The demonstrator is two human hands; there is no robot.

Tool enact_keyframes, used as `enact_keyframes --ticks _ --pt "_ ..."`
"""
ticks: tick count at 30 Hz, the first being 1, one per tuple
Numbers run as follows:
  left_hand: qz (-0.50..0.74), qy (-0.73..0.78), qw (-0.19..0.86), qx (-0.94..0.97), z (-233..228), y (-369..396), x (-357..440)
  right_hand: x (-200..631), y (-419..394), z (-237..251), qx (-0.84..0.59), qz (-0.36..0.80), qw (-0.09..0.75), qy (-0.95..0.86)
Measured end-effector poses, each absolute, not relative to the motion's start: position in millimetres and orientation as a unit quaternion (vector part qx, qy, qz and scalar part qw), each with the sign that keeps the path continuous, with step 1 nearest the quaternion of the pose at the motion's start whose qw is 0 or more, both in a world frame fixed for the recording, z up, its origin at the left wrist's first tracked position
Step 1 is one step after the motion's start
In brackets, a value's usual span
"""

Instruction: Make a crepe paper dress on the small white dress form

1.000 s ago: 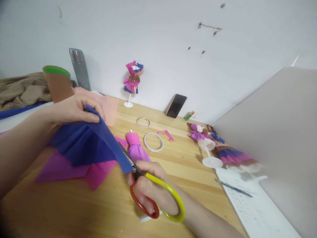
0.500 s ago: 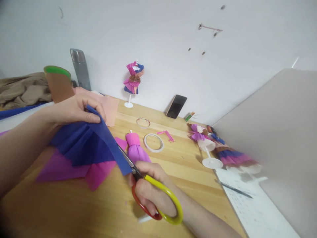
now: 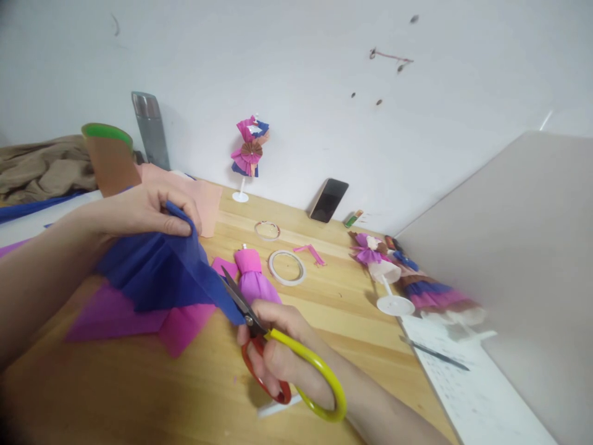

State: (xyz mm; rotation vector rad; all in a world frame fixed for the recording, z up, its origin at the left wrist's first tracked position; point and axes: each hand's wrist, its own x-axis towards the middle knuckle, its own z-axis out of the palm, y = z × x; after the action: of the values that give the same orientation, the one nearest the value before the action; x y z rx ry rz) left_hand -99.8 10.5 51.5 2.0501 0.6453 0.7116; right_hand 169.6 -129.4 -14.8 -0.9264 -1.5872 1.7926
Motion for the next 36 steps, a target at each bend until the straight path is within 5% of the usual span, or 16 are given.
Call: enact_keyframes --ticks 36 --pt "0.307 0.278 0.403 0.816 48.4 6.6 -92.9 171.8 -128.6 -11.3 -0.406 0.641 0.279 -0.588"
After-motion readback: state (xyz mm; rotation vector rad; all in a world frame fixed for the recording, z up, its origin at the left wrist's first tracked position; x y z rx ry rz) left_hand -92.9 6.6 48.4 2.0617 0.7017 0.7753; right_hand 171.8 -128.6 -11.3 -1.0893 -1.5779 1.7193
